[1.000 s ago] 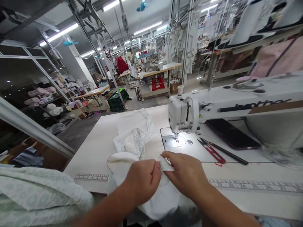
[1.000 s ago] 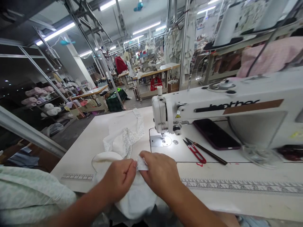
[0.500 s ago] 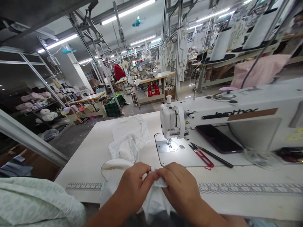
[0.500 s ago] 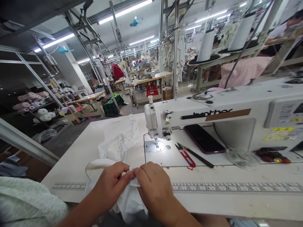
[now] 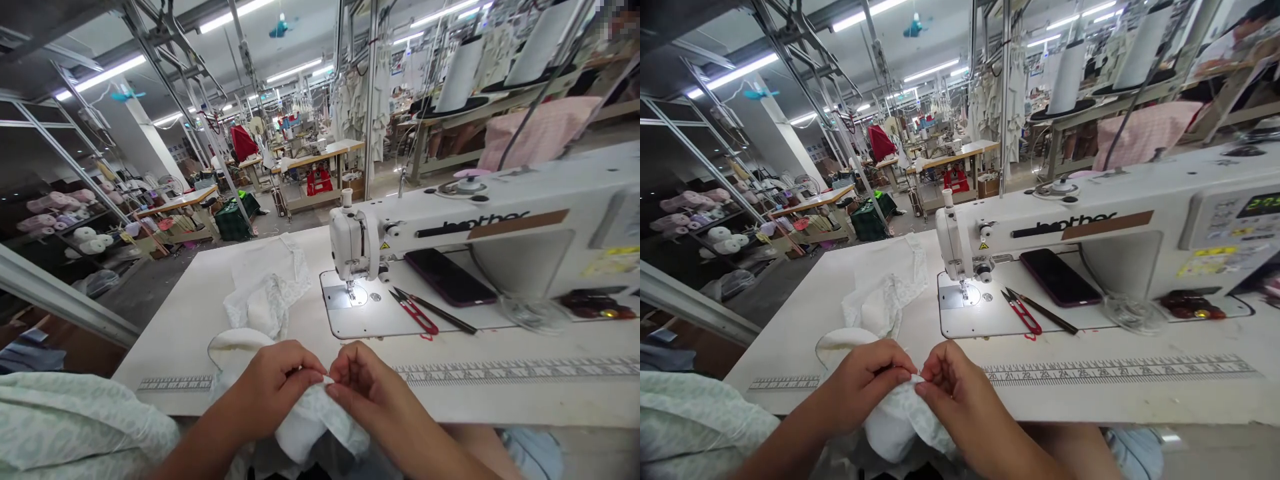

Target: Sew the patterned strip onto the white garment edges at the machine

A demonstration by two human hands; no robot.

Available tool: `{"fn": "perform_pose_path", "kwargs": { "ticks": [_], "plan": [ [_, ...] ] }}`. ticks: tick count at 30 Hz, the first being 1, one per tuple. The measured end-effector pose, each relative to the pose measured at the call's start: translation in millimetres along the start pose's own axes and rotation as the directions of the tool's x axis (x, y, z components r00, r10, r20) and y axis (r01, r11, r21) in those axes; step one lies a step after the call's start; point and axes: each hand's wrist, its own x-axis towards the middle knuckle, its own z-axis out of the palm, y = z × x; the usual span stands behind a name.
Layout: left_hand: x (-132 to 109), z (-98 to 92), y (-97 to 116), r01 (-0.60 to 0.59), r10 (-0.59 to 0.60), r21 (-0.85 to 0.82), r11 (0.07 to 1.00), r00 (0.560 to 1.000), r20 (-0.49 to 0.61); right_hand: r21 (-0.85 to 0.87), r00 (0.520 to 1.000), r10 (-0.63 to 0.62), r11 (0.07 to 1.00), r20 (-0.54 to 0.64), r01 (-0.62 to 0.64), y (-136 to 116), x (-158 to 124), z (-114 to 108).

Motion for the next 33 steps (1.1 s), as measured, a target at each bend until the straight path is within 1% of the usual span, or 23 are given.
{"fn": "perform_pose_path", "kwargs": {
  "ticks": [2, 4, 5, 7, 9, 10, 12, 14, 16, 19, 20, 21, 22, 23, 24, 25, 26, 27, 29, 31, 33],
  "plan": [
    [-1.6, 3.5, -4.0, -0.016, 0.016, -0.004, 1.0, 1.0, -0.021, -0.098, 0.998, -0.053, 0.994, -0.042, 0.049, 4.8, -2.1, 2.2],
    [-3.7, 9.1, -7.8, -0.06, 0.059, -0.019, 0.998, 0.996, -0.066, -0.224, 0.988, -0.137, 0.967, -0.067, 0.119, 7.4, -4.2, 3.5],
    [-5.0, 12.5, -9.2, -0.066, 0.063, -0.038, 0.997, 0.994, -0.085, -0.285, 0.983, -0.172, 0.947, -0.07, 0.145, 7.7, -5.0, 3.9],
    [-8.3, 19.8, -11.2, -0.03, 0.02, -0.081, 0.996, 0.992, -0.121, -0.385, 0.974, -0.212, 0.908, -0.074, 0.168, 6.6, -5.5, 4.4],
    [-11.8, 26.8, -12.6, 0.012, -0.026, -0.084, 0.996, 0.987, -0.162, -0.412, 0.982, -0.173, 0.902, -0.071, 0.129, 4.3, -5.1, 4.7],
    [-13.2, 29.9, -13.4, 0.009, -0.02, -0.06, 0.998, 0.983, -0.181, -0.393, 0.99, -0.132, 0.914, -0.058, 0.099, 3.0, -4.7, 4.8],
    [-14.8, 34.8, -15.9, -0.028, 0.032, 0.02, 0.999, 0.977, -0.21, -0.313, 0.999, -0.05, 0.949, -0.005, 0.046, 1.1, -4.3, 5.2],
    [-14.3, 37.7, -19.6, -0.053, 0.072, 0.091, 0.995, 0.972, -0.223, -0.265, 0.999, -0.022, 0.964, 0.039, 0.032, 0.1, -5.1, 6.0],
    [-12.2, 38.6, -24.4, -0.044, 0.064, 0.102, 0.994, 0.976, -0.209, -0.298, 0.999, -0.035, 0.954, 0.035, 0.044, -0.4, -7.2, 6.6],
    [-9.1, 37.0, -32.7, -0.023, 0.029, 0.053, 0.998, 0.992, -0.125, -0.413, 0.998, -0.057, 0.909, 0.026, 0.062, -2.0, -9.1, 0.1],
    [-8.6, 36.2, -35.6, -0.024, 0.027, 0.039, 0.999, 0.995, -0.095, -0.463, 0.997, -0.069, 0.882, 0.046, 0.083, -3.2, -8.0, -6.4],
    [-8.4, 35.7, -38.3, -0.021, 0.023, 0.026, 0.999, 0.997, -0.071, -0.545, 0.994, -0.084, 0.831, 0.066, 0.107, -4.7, -5.4, -16.1],
    [-8.4, 35.3, -40.9, -0.008, 0.009, 0.014, 1.0, 0.998, -0.06, -0.644, 0.992, -0.099, 0.756, 0.073, 0.122, -6.6, -1.2, -29.0],
    [-8.5, 35.3, -43.1, 0.02, -0.02, -0.003, 1.0, 0.998, -0.056, -0.743, 0.991, -0.112, 0.658, 0.069, 0.126, -8.8, 4.7, -44.8],
    [-8.4, 35.6, -44.7, 0.059, -0.06, -0.022, 0.998, 0.997, -0.054, -0.865, 0.991, -0.132, 0.497, 0.005, 0.07, -11.2, 11.9, -62.6],
    [-8.0, 36.2, -45.6, 0.105, -0.107, -0.042, 0.994, 0.993, -0.052, -0.903, 0.985, -0.152, 0.43, -0.084, -0.011, -13.5, 19.9, -81.3],
    [-7.3, 36.9, -45.6, 0.15, -0.153, -0.059, 0.987, 0.987, -0.05, -0.919, 0.973, -0.169, 0.386, -0.155, -0.079, -15.5, 28.2, -99.5],
    [-6.3, 37.6, -44.8, 0.189, -0.193, -0.071, 0.979, 0.98, -0.05, -0.93, 0.965, -0.176, 0.344, -0.197, -0.127, -17.2, 36.0, -115.9],
    [-3.6, 38.7, -41.3, 0.236, -0.241, -0.082, 0.968, 0.969, -0.047, -0.945, 0.959, -0.159, 0.266, -0.235, -0.187, -18.7, 48.2, -140.0],
    [-1.3, 38.6, -36.9, 0.26, -0.264, -0.086, 0.962, 0.963, -0.043, -0.956, 0.961, -0.13, 0.198, -0.242, -0.214, -17.8, 54.2, -151.4],
    [-0.6, 37.2, -33.6, 0.264, -0.269, -0.089, 0.96, 0.962, -0.039, -0.965, 0.964, -0.12, 0.143, -0.238, -0.221, -15.4, 54.3, -154.4]
  ]
}}
